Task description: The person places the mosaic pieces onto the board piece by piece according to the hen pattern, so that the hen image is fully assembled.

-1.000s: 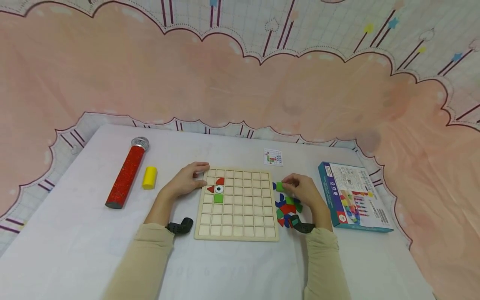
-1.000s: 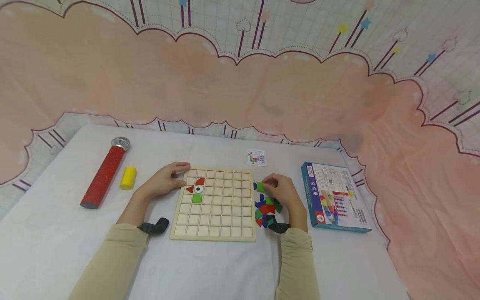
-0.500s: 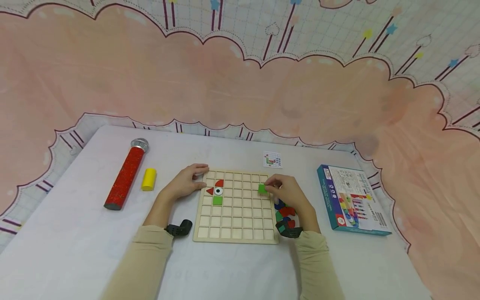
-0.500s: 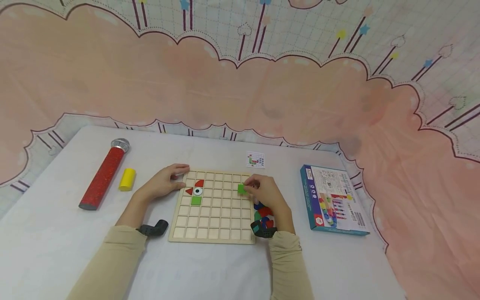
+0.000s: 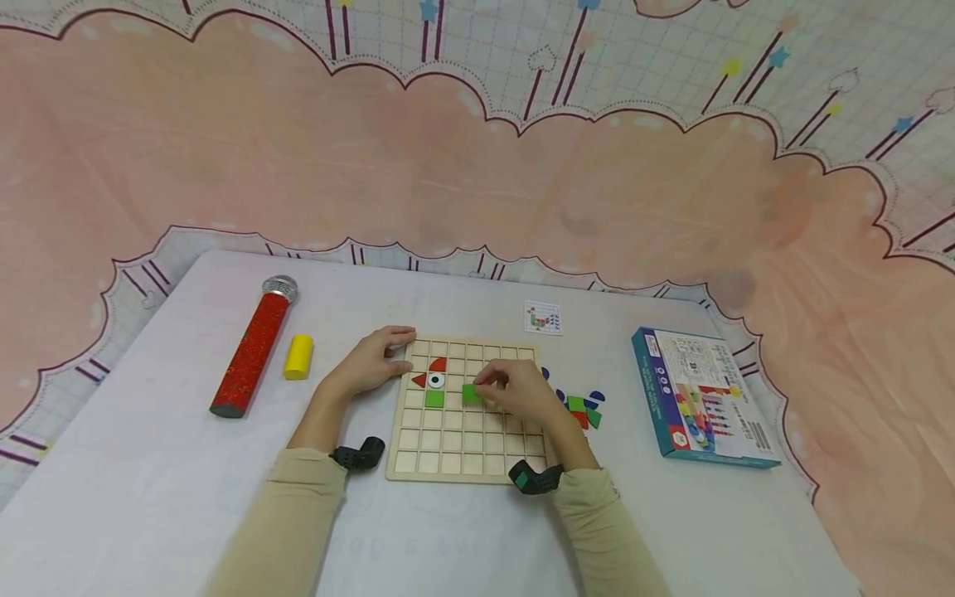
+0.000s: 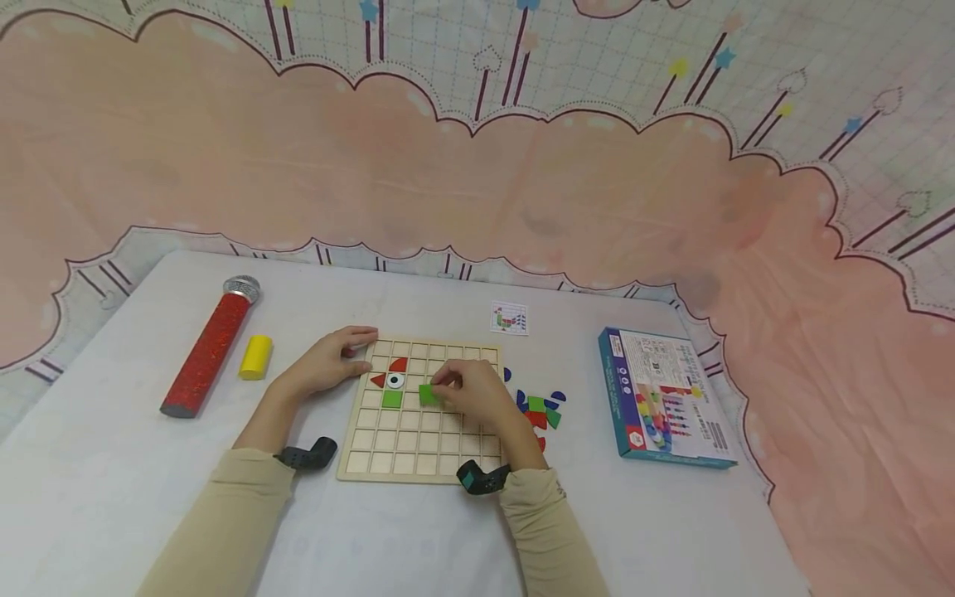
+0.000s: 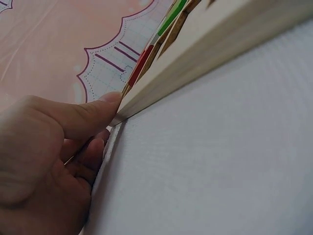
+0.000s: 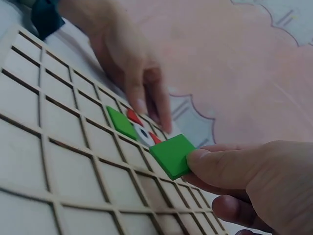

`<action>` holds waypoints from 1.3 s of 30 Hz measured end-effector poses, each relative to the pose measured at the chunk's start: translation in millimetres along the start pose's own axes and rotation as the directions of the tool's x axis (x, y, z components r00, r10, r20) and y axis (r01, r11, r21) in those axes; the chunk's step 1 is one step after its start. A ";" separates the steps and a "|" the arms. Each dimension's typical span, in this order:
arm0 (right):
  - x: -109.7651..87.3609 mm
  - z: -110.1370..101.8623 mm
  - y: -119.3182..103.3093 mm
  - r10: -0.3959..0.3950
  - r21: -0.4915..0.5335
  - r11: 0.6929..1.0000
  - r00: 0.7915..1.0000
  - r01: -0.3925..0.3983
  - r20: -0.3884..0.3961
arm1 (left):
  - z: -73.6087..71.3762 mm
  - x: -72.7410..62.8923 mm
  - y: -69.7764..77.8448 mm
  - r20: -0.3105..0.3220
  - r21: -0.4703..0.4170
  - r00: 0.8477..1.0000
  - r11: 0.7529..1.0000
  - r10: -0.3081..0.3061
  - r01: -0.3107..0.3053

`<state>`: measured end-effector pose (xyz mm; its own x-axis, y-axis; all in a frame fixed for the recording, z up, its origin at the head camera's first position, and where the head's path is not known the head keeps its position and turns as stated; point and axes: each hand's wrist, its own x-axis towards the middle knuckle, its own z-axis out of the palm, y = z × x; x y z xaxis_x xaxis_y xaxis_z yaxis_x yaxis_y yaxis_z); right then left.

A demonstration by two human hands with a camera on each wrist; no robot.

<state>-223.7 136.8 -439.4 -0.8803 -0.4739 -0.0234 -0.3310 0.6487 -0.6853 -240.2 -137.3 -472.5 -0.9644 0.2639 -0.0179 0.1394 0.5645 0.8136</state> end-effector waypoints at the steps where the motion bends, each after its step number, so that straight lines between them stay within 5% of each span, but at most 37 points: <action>1: 0.2 3.3 -2.3 0.000 -0.006 1.000 1.000 0.000 0.006 | 0.3 0.3 -0.3 0.000 0.003 1.000 1.000 0.003 -0.003; 18: -2.3 43.8 -29.1 -0.060 -0.077 0.995 0.998 0.061 0.020 | 0.5 1.0 0.4 -0.010 0.004 1.000 1.000 -0.007 0.007; 39: -4.3 47.0 -35.1 -0.060 -0.184 0.981 0.997 0.067 0.045 | 0.2 0.6 2.2 -0.006 0.007 1.000 1.000 -0.015 0.015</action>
<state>-192.3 88.1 -449.5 -0.8425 -0.5384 -0.0151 -0.4464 0.7138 -0.5396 -240.4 -135.8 -470.8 -0.9678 0.2504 -0.0269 0.1260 0.5740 0.8091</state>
